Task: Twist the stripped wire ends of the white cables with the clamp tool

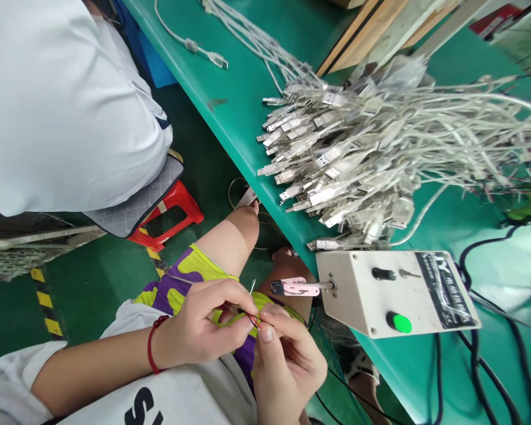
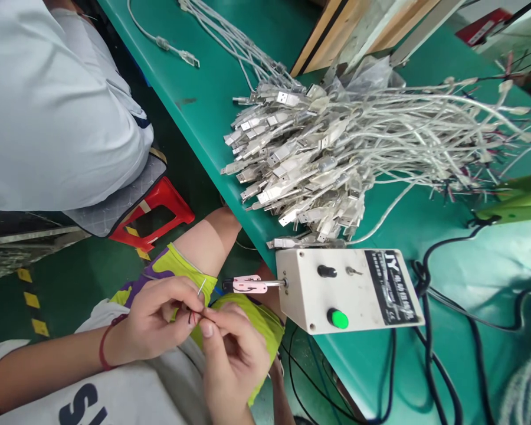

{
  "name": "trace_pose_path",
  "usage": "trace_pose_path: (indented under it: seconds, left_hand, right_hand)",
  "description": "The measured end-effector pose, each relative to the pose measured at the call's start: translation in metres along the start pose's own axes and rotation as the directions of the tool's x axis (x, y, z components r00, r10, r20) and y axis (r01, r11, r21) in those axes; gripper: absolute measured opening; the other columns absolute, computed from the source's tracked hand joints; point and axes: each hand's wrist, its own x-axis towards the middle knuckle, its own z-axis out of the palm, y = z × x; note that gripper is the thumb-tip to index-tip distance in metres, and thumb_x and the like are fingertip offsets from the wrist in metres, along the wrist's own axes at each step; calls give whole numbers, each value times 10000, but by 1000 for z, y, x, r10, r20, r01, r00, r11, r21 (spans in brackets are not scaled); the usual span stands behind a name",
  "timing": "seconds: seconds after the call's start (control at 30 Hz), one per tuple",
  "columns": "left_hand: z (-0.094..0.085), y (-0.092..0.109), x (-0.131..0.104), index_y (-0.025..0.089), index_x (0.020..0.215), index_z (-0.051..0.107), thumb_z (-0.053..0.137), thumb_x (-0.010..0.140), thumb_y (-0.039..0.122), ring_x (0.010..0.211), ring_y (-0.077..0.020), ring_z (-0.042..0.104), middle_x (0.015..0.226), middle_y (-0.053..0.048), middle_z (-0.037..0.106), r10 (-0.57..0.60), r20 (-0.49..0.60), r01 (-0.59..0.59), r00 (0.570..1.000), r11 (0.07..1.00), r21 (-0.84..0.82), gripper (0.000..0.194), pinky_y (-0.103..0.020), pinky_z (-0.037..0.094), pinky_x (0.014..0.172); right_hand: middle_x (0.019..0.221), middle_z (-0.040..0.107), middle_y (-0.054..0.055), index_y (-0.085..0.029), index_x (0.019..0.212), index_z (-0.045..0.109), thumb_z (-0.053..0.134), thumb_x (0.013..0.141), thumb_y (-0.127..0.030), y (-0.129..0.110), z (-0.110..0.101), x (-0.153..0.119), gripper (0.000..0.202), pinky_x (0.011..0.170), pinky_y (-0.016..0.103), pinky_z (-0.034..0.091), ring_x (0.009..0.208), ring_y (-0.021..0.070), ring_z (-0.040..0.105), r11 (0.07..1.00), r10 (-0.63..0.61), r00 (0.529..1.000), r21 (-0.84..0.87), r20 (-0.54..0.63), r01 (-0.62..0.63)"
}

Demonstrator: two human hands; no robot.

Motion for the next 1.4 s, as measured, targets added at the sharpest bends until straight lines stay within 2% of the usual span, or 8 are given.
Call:
trace_pose_path:
  seconds: [0.2, 0.3, 0.43, 0.6, 1.03, 1.2, 1.3, 1.4]
  left_hand:
    - [3, -1, 8, 206, 1041, 704, 685, 919, 6, 612, -110, 664, 849, -36, 776, 83, -132, -74, 988, 995, 69, 234, -177, 516, 538]
    - [6, -4, 13, 206, 1044, 705, 680, 916, -13, 589, -102, 646, 854, -41, 769, 104, -163, -90, 981, 992, 90, 255, -175, 507, 528]
    - [10, -8, 16, 211, 1042, 715, 694, 920, 5, 593, -111, 640, 846, -43, 756, 85, -184, -74, 979, 995, 66, 241, -185, 517, 540]
    - [15, -14, 15, 212, 1049, 725, 722, 918, 13, 587, -101, 611, 849, -31, 752, 61, -207, -56, 976, 998, 31, 238, -194, 509, 551]
    - [16, -19, 15, 208, 1050, 719, 726, 976, 60, 608, -120, 648, 810, -27, 751, 53, -156, -48, 986, 998, 36, 165, -212, 516, 557]
    - [14, -17, 13, 198, 1075, 727, 716, 990, 57, 627, -117, 654, 828, -39, 754, 32, -136, -30, 990, 999, 13, 166, -203, 502, 541]
    - [14, -16, 11, 192, 1077, 735, 729, 986, 51, 655, -116, 675, 885, -47, 777, 36, -132, -35, 991, 999, 6, 169, -198, 516, 557]
    - [12, -14, 8, 196, 1069, 741, 740, 981, 52, 669, -118, 685, 906, -45, 781, 24, -158, -27, 987, 999, -18, 169, -193, 515, 558]
  right_hand:
    - [630, 603, -9, -224, 850, 813, 716, 1047, -555, -10, 11, 29, 397, 555, 281, 458, 561, 159, 535, 990, 38, 985, 139, -167, -14]
    - [840, 686, 22, -233, 940, 818, 780, 991, -606, -10, 9, 40, 378, 604, 283, 468, 636, 152, 520, 978, 110, 967, 200, -232, -63]
    - [790, 582, -10, -259, 1172, 843, 859, 898, -684, -6, 1, 47, 507, 607, 279, 427, 638, 147, 435, 937, 242, 959, 293, -146, -192]
    - [632, 329, -79, -311, 1048, 844, 886, 892, -654, -7, 5, 50, 379, 588, 276, 385, 595, 150, 294, 876, 284, 955, 429, -84, -223]
    - [644, 318, -78, -327, 1083, 836, 871, 831, -761, -8, 4, 49, 503, 590, 288, 367, 591, 157, 286, 859, 321, 946, 429, -30, -278]
    - [656, 393, -42, -277, 1064, 824, 674, 966, -621, -7, -4, 40, 388, 641, 335, 426, 616, 186, 372, 754, 459, 887, 512, 37, -412]
    - [628, 425, -27, -267, 812, 733, 691, 975, -501, -4, -6, 33, 288, 635, 325, 428, 617, 183, 377, 736, 433, 900, 557, 49, -384]
    - [623, 467, -26, -275, 845, 774, 724, 979, -466, -2, -3, 24, 239, 626, 299, 420, 620, 170, 384, 774, 374, 927, 537, 37, -334]
